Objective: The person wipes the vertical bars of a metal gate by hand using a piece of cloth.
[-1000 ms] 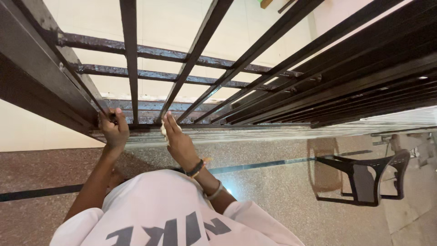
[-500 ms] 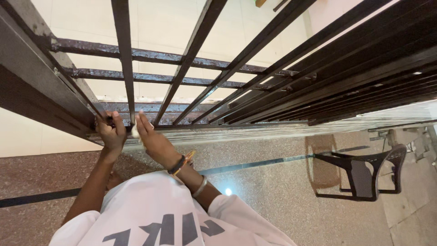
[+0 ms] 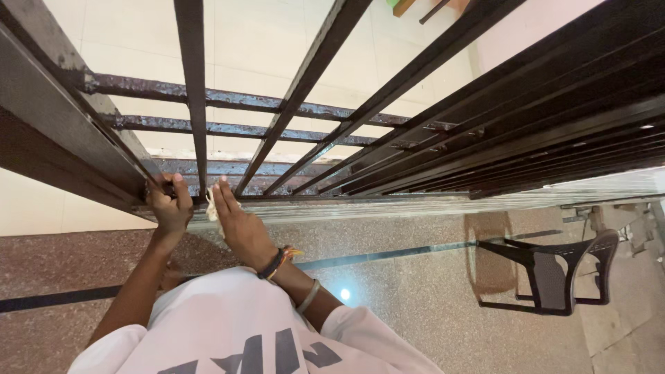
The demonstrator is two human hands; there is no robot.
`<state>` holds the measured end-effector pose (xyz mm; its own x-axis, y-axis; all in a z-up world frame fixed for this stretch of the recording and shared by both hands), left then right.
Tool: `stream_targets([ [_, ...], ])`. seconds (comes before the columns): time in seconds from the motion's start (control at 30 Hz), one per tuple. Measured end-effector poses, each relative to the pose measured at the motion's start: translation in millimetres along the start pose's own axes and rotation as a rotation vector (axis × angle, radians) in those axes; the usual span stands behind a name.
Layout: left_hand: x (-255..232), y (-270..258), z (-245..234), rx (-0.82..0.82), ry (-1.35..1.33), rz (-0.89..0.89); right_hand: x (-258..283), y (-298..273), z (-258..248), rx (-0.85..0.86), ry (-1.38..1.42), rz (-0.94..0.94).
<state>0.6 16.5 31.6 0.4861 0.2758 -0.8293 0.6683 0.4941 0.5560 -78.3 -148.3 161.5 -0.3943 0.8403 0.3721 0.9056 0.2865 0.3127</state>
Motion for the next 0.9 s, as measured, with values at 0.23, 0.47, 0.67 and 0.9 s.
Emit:
stream_targets([
  [0.23, -12.1, 1.9, -0.3, -0.013, 0.039, 0.039, -1.8, 23.6, 28.3, -0.103, -0.162, 0.009],
  [0.47, -23.1, 5.8, -1.3, -0.027, 0.091, 0.134, -1.7, -0.3, 1.6, -0.029, -0.11, -0.014],
  [0.67, -20.2, 5.0, -1.3, -0.033, 0.071, 0.052, -7.1, 13.4, 23.7, -0.166, -0.02, 0.073],
  [0.9, -11.4, -2.2, -0.7, -0.027, 0.052, 0.041, -2.6, 5.4, -2.1, -0.046, 0.055, 0.166],
])
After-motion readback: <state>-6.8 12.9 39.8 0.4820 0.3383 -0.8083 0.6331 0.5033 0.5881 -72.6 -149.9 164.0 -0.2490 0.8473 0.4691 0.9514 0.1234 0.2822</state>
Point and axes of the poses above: each hand's wrist, its own y-axis towards the middle knuckle, its own z-axis out of the palm, x = y × z, the point moved 1 cm from there along y, towards the middle knuckle, and after that the axes turned 15 degrees about -x, right-handed, at the moved point
